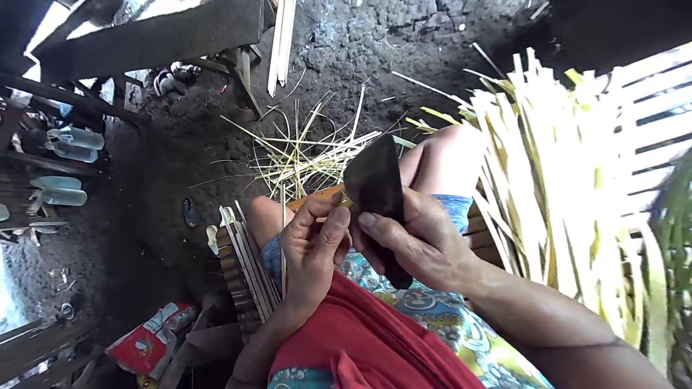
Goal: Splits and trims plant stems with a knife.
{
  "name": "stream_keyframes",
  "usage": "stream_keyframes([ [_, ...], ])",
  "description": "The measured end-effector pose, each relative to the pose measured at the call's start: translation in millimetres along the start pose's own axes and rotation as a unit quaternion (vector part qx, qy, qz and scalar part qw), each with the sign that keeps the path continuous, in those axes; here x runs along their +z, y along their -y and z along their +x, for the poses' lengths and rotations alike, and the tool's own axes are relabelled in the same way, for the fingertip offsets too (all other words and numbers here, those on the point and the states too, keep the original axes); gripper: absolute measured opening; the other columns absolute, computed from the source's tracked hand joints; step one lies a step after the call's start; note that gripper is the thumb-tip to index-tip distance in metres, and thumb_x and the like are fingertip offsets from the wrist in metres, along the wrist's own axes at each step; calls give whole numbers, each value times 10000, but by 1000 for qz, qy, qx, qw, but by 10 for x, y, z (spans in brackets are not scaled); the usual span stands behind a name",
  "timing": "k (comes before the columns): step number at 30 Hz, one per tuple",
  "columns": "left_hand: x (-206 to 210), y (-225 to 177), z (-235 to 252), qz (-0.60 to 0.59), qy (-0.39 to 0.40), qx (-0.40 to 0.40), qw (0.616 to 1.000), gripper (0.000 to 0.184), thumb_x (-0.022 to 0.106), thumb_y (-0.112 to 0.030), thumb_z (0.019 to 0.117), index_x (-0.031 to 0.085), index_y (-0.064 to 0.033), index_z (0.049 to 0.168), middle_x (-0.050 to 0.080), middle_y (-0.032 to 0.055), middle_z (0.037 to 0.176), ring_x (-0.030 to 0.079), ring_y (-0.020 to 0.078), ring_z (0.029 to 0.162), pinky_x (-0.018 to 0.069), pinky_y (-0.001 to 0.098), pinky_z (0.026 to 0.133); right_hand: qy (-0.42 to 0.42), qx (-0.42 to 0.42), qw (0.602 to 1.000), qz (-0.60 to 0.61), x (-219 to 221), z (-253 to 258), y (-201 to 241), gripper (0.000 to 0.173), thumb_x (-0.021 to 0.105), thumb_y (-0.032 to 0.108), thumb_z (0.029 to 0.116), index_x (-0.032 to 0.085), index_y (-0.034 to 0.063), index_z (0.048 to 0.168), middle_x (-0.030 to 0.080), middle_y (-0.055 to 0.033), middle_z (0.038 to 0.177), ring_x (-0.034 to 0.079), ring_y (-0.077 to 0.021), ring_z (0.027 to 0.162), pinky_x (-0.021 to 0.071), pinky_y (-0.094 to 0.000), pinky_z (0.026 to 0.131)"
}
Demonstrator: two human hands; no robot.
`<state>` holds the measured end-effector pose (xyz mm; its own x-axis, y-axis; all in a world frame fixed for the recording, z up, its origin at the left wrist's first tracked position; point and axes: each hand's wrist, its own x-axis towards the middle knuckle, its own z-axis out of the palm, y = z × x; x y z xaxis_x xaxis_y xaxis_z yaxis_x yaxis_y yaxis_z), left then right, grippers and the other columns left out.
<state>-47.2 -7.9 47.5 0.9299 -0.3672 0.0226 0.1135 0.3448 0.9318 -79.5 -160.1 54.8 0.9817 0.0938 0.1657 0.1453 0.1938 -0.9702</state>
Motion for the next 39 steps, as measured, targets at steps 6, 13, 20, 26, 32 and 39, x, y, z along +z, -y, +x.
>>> stream_keyframes([
  [6, -4, -2, -15, 52, 8, 40, 998, 86, 600, -196, 1038, 664, -151, 1005, 624, -62, 821, 472, -49, 511, 425, 105, 450, -9, 1, 998, -68, 35, -32, 89, 90, 450, 80, 1025, 519, 42, 1068, 537, 42, 640, 540, 7, 492, 507, -146, 464],
  [13, -13, -37, -53, 35, 32, 43, 998, 88, 598, -182, 1037, 655, -153, 978, 623, -61, 853, 475, -51, 527, 430, 106, 454, 42, 10, 995, -95, -31, -18, 195, 55, 472, 102, 1023, 498, 64, 1053, 524, 58, 632, 523, 26, 486, 493, -128, 456],
  [20, -42, -44, -40, 9, 60, 19, 998, 94, 592, -219, 1042, 655, -158, 1008, 626, -67, 793, 488, -55, 522, 434, 101, 465, 81, 17, 989, -125, -108, 33, 275, 63, 483, 117, 1018, 504, 71, 1056, 540, 65, 633, 529, 33, 478, 494, -126, 442],
  [26, -68, 0, -35, 8, 75, 5, 997, 68, 600, -192, 1036, 651, -157, 1009, 634, -69, 758, 503, -62, 527, 437, 97, 475, 153, 32, 965, -212, -253, 160, 385, 124, 564, 78, 958, 520, 53, 1071, 546, 75, 618, 525, 48, 474, 486, -115, 448],
  [32, -53, -22, -36, 51, 35, -36, 997, 48, 610, -106, 1019, 637, -145, 1027, 605, -43, 722, 490, -37, 494, 443, 110, 456, 258, 171, 941, -139, -472, 446, 373, 88, 485, 107, 1059, 491, 83, 1144, 605, 35, 691, 574, -18, 487, 509, -173, 434],
  [39, -227, 91, 303, 29, 108, -64, 992, 564, 344, -772, 936, 704, -357, 1061, 712, -192, 958, 665, -73, 862, 564, 157, 734, 52, -40, 955, -290, -413, 277, 75, 281, 660, 383, 962, 665, 116, 876, 584, 94, 685, 519, 56, 578, 415, -116, 499],
])
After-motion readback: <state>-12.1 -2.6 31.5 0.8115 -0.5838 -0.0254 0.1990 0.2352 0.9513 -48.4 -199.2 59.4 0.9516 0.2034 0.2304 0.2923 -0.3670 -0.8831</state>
